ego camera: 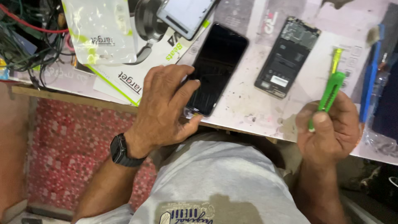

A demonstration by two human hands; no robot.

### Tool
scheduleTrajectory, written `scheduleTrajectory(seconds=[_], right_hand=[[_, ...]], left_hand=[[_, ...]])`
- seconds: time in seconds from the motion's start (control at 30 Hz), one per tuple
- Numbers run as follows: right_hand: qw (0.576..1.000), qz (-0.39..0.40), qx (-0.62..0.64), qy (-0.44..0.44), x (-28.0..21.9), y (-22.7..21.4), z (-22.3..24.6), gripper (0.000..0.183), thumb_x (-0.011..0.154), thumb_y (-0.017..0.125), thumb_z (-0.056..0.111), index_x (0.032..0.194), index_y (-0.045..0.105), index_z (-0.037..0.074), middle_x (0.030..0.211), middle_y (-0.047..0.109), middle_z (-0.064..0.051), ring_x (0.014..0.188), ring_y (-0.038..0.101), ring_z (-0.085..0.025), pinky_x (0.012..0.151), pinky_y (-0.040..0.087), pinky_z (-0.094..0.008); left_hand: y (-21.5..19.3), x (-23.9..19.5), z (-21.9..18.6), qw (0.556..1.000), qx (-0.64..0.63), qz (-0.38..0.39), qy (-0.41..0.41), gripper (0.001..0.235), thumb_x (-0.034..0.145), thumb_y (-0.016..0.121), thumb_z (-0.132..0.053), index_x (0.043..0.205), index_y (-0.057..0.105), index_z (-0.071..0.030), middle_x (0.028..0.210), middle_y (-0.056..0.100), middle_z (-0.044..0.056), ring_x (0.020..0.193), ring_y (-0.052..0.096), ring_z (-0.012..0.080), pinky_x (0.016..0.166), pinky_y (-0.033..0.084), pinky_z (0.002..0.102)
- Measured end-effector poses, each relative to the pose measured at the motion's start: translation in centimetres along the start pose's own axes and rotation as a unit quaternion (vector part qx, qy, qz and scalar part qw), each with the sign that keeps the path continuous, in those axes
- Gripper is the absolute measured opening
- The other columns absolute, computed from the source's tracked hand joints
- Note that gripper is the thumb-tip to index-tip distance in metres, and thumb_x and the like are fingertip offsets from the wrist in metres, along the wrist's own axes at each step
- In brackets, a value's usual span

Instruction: The person tests a smartphone by interacting with the touchscreen and adjusting the volume. They then use a green screwdriver to unscrew and remove a metal bracket from the internal chassis of a disassembled smartphone.

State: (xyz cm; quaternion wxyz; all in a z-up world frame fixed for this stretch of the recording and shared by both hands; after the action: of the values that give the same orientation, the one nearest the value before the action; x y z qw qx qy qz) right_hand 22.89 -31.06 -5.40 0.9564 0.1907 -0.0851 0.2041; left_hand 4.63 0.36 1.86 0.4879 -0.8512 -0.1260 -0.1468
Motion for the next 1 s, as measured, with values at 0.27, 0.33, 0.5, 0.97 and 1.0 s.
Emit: scheduleTrajectory(seconds=[0.27, 0.33, 0.5, 0.97, 1.0], right_hand=[[0.999, 0.002, -0.035, 0.024, -0.4, 1.8, 0.2, 0.044, 0.103, 0.063, -0.001, 0.145, 0.055, -0.011, 0.092, 0.071, -0.021, 0.063, 0.065, -0.017, 0.056, 0.055, -0.023], [0.999, -0.008, -0.038, 0.027, -0.5, 2.0, 0.2, 0.045, 0.102, 0.063, -0.001, 0.145, 0.054, -0.011, 0.092, 0.071, -0.022, 0.062, 0.065, -0.017, 0.056, 0.055, -0.023], [0.998, -0.010, -0.046, 0.030, -0.4, 1.3, -0.1, 0.048, 0.100, 0.063, -0.002, 0.146, 0.053, -0.010, 0.090, 0.070, -0.022, 0.061, 0.064, -0.015, 0.054, 0.055, -0.021], [0.999, 0.014, -0.029, 0.011, 0.0, 2.2, -0.1, 0.055, 0.101, 0.062, -0.003, 0.154, 0.050, -0.007, 0.108, 0.072, -0.022, 0.085, 0.072, -0.021, 0.068, 0.059, -0.027], [0.999, 0.020, -0.046, 0.007, -0.2, 2.3, -0.2, 0.054, 0.102, 0.062, -0.002, 0.154, 0.049, -0.006, 0.110, 0.072, -0.022, 0.087, 0.072, -0.021, 0.069, 0.059, -0.027]], left_hand=[[0.4, -0.9, 1.8, 0.999, -0.042, 0.006, 0.032, 0.072, 0.073, 0.086, -0.043, 0.128, 0.060, -0.004, 0.148, 0.048, 0.017, 0.138, 0.046, 0.0386, 0.116, 0.032, 0.062], [0.7, -0.9, 1.8, 0.999, -0.034, 0.026, 0.032, 0.073, 0.072, 0.086, -0.048, 0.127, 0.061, -0.006, 0.149, 0.047, 0.016, 0.139, 0.044, 0.0386, 0.116, 0.030, 0.063], [1.2, -0.8, 1.9, 0.998, -0.019, 0.048, 0.028, 0.075, 0.072, 0.084, -0.052, 0.128, 0.062, -0.006, 0.152, 0.046, 0.017, 0.143, 0.039, 0.0386, 0.118, 0.026, 0.064], [-2.1, 0.2, 1.1, 0.997, -0.056, -0.040, 0.019, 0.075, 0.087, 0.066, -0.068, 0.130, 0.059, -0.007, 0.148, 0.047, 0.021, 0.141, 0.047, 0.0418, 0.123, 0.023, 0.063], [-3.0, 0.7, 0.7, 0.996, -0.056, -0.057, 0.025, 0.074, 0.090, 0.064, -0.069, 0.131, 0.058, -0.007, 0.148, 0.047, 0.022, 0.140, 0.048, 0.0422, 0.123, 0.023, 0.063]])
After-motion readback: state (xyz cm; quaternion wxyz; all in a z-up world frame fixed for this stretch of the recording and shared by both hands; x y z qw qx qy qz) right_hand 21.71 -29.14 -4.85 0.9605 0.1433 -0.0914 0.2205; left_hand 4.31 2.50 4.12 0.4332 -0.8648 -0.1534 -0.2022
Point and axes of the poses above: each hand's wrist, its own x-axis towards the middle knuckle, its own y-axis out of the palm, z = x × y, the point moved 5 cm from there along x, towards the middle knuckle
